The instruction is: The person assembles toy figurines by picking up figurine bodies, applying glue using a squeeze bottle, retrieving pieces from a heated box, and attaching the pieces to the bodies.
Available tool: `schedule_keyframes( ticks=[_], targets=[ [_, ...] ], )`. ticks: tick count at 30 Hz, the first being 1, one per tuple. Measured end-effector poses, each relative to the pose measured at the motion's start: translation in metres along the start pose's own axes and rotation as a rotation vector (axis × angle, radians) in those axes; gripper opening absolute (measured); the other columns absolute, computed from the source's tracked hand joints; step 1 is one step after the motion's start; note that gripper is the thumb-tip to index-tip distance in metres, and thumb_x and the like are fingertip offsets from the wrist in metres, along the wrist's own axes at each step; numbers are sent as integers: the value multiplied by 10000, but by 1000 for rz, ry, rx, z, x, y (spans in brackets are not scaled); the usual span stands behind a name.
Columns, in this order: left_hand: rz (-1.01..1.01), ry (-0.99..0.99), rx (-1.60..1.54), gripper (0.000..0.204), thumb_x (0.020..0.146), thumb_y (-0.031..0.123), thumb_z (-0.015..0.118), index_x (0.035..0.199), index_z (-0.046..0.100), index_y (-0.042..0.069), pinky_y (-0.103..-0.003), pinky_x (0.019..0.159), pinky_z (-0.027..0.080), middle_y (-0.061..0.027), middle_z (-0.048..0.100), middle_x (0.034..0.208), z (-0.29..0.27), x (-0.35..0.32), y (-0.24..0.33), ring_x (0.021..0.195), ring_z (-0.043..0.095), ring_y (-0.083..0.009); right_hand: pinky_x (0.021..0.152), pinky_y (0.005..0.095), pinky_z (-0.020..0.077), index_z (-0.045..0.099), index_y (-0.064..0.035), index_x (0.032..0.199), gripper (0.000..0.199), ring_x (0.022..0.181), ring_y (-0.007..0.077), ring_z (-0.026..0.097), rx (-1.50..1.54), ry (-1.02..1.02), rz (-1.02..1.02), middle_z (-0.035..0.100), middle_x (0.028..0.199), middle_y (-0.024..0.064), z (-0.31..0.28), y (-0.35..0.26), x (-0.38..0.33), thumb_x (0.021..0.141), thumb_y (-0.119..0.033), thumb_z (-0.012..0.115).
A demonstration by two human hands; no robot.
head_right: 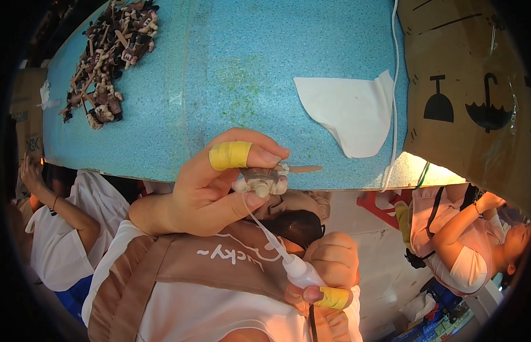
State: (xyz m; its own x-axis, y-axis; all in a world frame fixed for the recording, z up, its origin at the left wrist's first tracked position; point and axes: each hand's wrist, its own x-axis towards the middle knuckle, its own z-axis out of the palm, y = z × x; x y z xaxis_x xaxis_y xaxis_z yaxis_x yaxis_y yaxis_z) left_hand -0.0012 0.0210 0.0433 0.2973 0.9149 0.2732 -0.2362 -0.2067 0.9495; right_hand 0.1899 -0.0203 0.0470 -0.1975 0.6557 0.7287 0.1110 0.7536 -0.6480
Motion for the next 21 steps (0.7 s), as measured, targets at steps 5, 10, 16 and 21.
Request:
schedule_keyframes(
  ticks=[5,10,16,21],
  targets=[
    [-28,14,-29,355,807,-40,521,1151,439,-16,-310,850,429,-203,409,1172,1,0,-1,998,512,-209,461,295,204,387,-139,924,236,449,125,282,44,58,-2,341,567,-1,-1,0,-3,818,-276,548],
    [-66,-2,-14,345,802,-47,522,1137,447,-12,-309,846,434,-201,410,1171,1,1,4,980,525,-202,479,305,202,375,-133,900,243,460,131,266,36,30,46,326,564,0,-3,-3,-1,808,-262,560],
    [-16,-5,58,339,803,-41,526,1131,448,-10,-308,841,438,-197,410,1174,0,1,2,952,546,-198,471,301,209,371,-124,890,259,456,131,281,25,17,99,322,561,3,-4,-1,-3,806,-275,564],
    [-48,-3,32,335,812,-27,521,1136,441,-9,-309,844,435,-205,405,1174,0,0,2,993,512,-197,457,292,204,369,-120,873,271,450,127,275,76,81,48,325,572,1,1,2,-2,806,-293,567]
  ],
)
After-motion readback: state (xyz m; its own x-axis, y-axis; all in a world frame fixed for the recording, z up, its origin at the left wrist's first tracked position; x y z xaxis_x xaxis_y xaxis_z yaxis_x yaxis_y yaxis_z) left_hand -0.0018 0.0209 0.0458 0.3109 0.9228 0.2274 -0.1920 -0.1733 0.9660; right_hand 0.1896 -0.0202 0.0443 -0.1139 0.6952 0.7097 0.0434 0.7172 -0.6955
